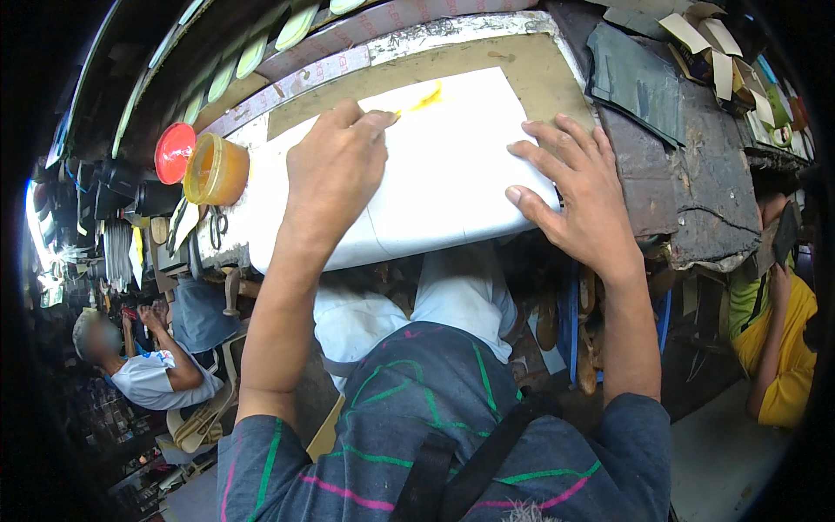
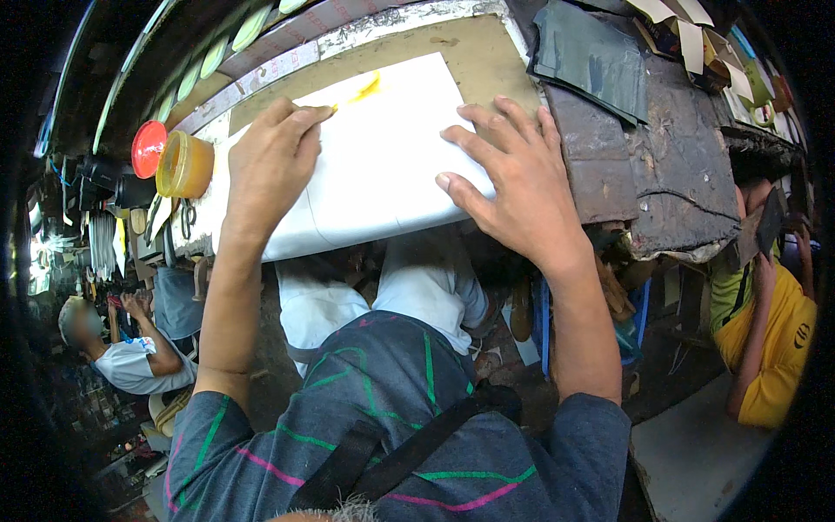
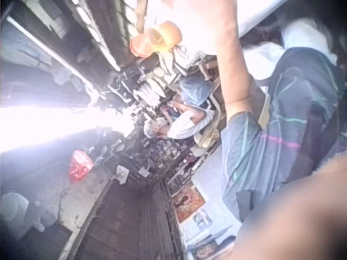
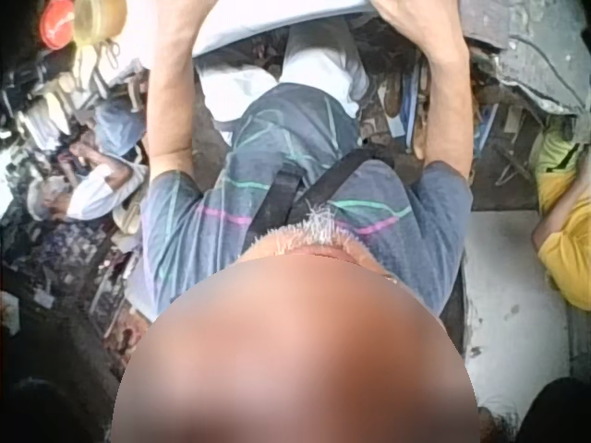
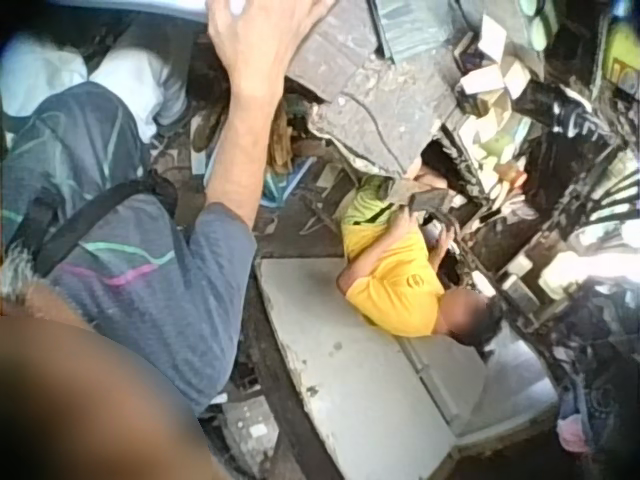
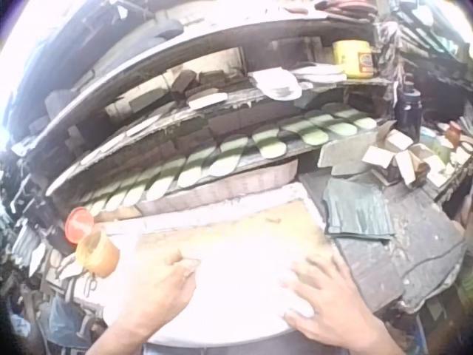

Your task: The person places a white rectangular shoe part on the workbench, then uses a yellow brush to apply yellow glue from a small container onto the surface. They repeatedly dip the brush and spread the glue across the part, flipping it over to coat the other side as well.

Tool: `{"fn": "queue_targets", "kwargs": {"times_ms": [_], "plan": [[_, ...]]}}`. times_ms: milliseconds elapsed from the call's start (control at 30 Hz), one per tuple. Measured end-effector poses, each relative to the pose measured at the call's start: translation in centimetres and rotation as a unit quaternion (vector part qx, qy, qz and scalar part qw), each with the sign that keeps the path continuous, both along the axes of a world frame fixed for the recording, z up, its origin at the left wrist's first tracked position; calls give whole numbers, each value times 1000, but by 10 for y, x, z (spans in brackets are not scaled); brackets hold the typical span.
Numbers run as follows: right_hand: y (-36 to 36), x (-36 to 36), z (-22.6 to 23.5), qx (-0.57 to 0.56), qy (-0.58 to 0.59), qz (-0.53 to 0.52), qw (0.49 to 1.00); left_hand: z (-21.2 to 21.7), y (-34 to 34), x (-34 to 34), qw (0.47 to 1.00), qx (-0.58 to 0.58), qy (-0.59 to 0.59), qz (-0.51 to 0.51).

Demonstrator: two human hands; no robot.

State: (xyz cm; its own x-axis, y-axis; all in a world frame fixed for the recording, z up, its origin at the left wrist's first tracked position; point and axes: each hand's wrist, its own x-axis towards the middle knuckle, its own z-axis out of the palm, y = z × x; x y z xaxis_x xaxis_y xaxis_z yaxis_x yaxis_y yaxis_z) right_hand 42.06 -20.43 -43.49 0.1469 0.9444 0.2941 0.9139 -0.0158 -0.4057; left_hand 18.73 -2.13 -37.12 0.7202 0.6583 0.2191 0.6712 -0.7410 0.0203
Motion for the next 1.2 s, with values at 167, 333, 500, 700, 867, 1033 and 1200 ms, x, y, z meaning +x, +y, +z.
{"fn": "queue_targets", "kwargs": {"times_ms": [167,333,500,700,867,1033,1200], "plan": [[0,1,0,0,-1,5,1000,-27,2,26,997,43,-40,-54],[0,2,-2,1,-1,2,1000,-27,5,52,994,52,-43,-88],[-3,2,-4,12,15,-3,1000,-15,-1,50,994,-27,1,-106],[1,1,0,-6,-3,-6,1000,-10,-7,22,985,-79,-37,-147],[1,-1,3,-10,-7,-6,1000,9,-8,-24,980,-139,-133,-44],[1,0,1,4,-13,7,1000,6,-3,-40,999,9,-21,36],[0,0,2,-8,-18,2,1000,-22,-12,4,1000,7,-7,-22]]}}
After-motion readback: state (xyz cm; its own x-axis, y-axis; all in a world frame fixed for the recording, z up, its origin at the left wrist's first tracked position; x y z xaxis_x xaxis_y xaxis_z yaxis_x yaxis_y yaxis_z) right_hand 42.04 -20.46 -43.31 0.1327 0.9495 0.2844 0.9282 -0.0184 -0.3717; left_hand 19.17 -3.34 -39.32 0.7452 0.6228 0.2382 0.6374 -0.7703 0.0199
